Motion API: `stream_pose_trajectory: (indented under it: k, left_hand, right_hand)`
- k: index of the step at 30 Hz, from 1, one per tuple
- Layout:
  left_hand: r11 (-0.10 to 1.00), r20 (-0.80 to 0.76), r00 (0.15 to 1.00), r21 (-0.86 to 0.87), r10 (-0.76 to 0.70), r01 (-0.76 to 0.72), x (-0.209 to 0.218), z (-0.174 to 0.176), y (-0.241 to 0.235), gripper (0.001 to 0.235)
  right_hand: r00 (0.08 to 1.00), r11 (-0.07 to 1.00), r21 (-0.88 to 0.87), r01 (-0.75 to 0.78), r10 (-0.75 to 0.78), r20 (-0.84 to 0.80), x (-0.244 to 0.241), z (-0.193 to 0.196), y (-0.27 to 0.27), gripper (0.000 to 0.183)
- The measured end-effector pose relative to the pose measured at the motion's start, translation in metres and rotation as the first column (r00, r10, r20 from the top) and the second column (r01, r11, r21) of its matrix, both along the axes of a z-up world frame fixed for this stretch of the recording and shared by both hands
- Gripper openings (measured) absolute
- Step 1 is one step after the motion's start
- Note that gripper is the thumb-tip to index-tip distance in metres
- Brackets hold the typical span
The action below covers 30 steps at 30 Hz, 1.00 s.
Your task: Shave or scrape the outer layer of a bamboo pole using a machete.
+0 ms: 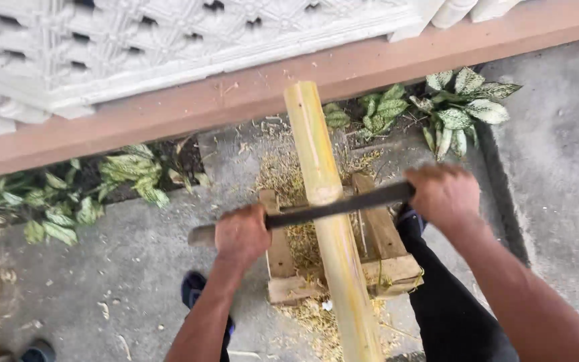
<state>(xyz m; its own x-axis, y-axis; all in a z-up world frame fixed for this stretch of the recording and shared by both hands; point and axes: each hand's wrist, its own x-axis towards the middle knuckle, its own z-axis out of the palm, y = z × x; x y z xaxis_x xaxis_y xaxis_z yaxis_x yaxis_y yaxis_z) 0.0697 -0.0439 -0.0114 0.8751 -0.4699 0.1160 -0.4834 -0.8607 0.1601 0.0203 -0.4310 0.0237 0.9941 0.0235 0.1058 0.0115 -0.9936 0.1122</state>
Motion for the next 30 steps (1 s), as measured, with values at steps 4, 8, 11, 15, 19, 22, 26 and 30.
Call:
stream_pose_trajectory:
  k: [4, 8, 11, 15, 19, 22, 26, 30]
  left_hand:
    - [0.998, -0.348, 0.936, 0.047, 0.060, -0.047, -0.048, -0.024, 0.015, 0.018]
    - [0.997, -0.386, 0.920, 0.062, 0.060, -0.038, -0.042, -0.009, 0.014, 0.013]
    - [0.996, -0.406, 0.913, 0.086, 0.047, -0.013, -0.035, -0.016, 0.015, 0.022]
    - [0.994, -0.421, 0.900, 0.054, 0.108, -0.094, -0.025, -0.010, 0.013, 0.019]
    - [1.000, -0.254, 0.967, 0.004, 0.018, -0.018, -0.038, -0.024, 0.022, 0.026]
    - [0.993, -0.474, 0.873, 0.076, 0.114, -0.088, -0.041, 0.001, 0.017, 0.017]
    - [0.995, -0.376, 0.922, 0.062, 0.093, -0.075, -0.013, -0.001, 0.011, 0.016]
    - [0.991, -0.460, 0.879, 0.100, 0.124, -0.087, -0.023, 0.014, 0.008, 0.018]
  right_hand:
    - [0.993, 0.995, -0.066, -0.077, 0.070, -0.098, -0.049, -0.005, 0.012, 0.019]
    - [0.970, 0.993, -0.117, 0.019, -0.046, -0.237, -0.034, 0.031, 0.034, 0.017]
    - [0.857, 0.957, -0.257, 0.134, -0.242, -0.456, -0.019, 0.049, 0.049, 0.017]
    - [0.985, 0.992, -0.126, -0.032, 0.010, -0.173, -0.020, 0.021, 0.022, 0.018]
    - [0.992, 0.990, -0.127, -0.057, 0.042, -0.118, -0.026, 0.012, 0.030, 0.016]
    - [0.805, 0.958, -0.264, 0.110, -0.242, -0.541, -0.019, 0.034, 0.042, 0.018]
    - [0.831, 0.951, -0.256, 0.172, -0.280, -0.481, 0.016, 0.048, 0.046, 0.014]
    - [0.978, 0.999, -0.048, 0.000, -0.010, -0.208, -0.021, 0.000, 0.011, 0.015]
